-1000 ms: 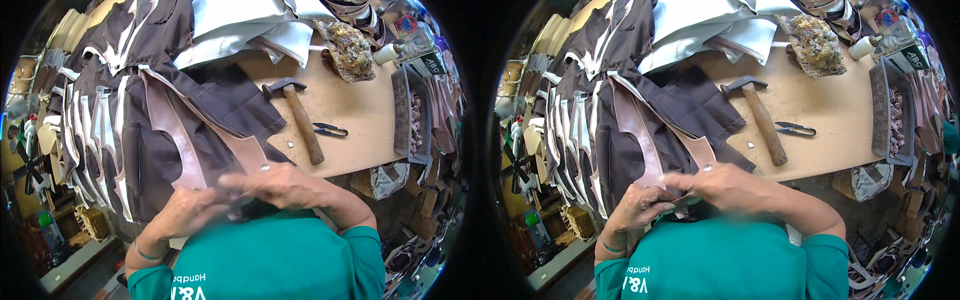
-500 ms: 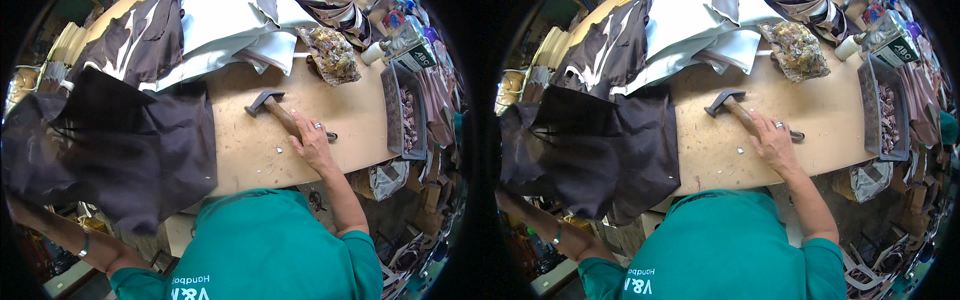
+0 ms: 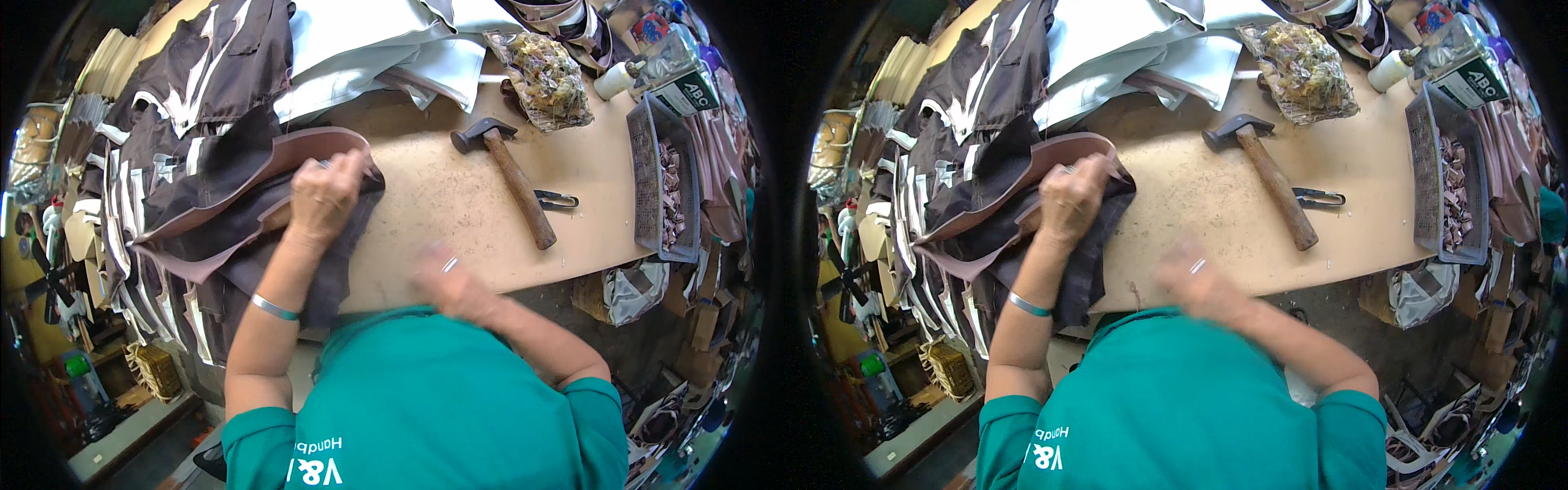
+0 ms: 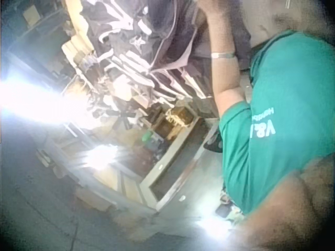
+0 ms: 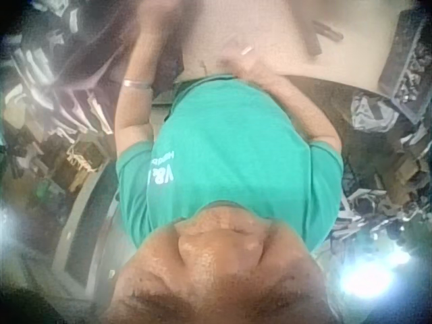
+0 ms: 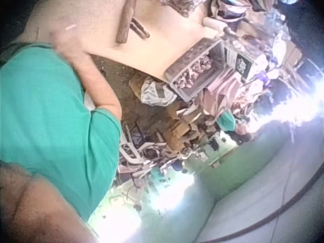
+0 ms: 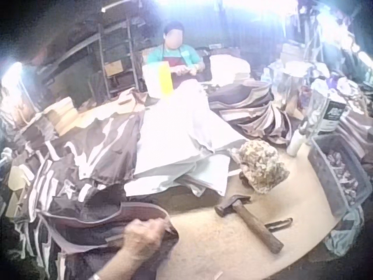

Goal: The person assembles handbags by attaching a metal zipper pull to the zipper tape using a hammer and pliers. They repeatedly pick up a bag, position the pull, and hammer it into place before moving to the next item.

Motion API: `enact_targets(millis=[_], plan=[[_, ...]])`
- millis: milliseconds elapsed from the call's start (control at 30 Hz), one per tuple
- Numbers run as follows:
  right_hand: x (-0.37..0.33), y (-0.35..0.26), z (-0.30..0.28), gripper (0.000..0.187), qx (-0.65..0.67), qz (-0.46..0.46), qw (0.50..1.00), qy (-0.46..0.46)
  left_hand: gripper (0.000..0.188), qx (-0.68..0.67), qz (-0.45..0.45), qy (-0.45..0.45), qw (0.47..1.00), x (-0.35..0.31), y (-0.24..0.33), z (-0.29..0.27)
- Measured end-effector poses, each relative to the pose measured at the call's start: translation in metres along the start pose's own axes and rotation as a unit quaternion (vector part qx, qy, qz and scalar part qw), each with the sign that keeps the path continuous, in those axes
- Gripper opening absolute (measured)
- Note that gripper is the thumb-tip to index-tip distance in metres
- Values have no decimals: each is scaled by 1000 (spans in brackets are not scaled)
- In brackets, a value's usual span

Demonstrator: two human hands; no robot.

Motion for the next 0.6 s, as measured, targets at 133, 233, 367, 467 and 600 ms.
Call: enact_targets(millis=[133, 233, 367, 467, 600], plan=[[-5, 22, -3, 38, 294, 269, 915, -66, 20, -53, -26, -142, 988, -17, 23, 16], [18, 5, -3, 41, 97, 42, 994, 15, 27, -69, -20, -164, 984, -28, 13, 3], [23, -32, 54, 37, 343, -4, 928, -148, 32, -129, -80, -190, 970, -53, -14, -6], [26, -14, 45, 36, 366, 72, 918, -131, 35, -170, -116, -218, 954, -72, -27, -12], [20, -10, 57, 38, 431, 182, 847, -253, 34, -201, -79, -201, 955, -81, -24, -18]])
Point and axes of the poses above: each hand's wrist, its own x-axis towards the middle knuckle, its own z-axis out of the palm, y = z × x, the point moved 9 cm from there along x, towards the middle knuckle, and after that the axes turned 2 degrees about x, right-handed, at the moved point
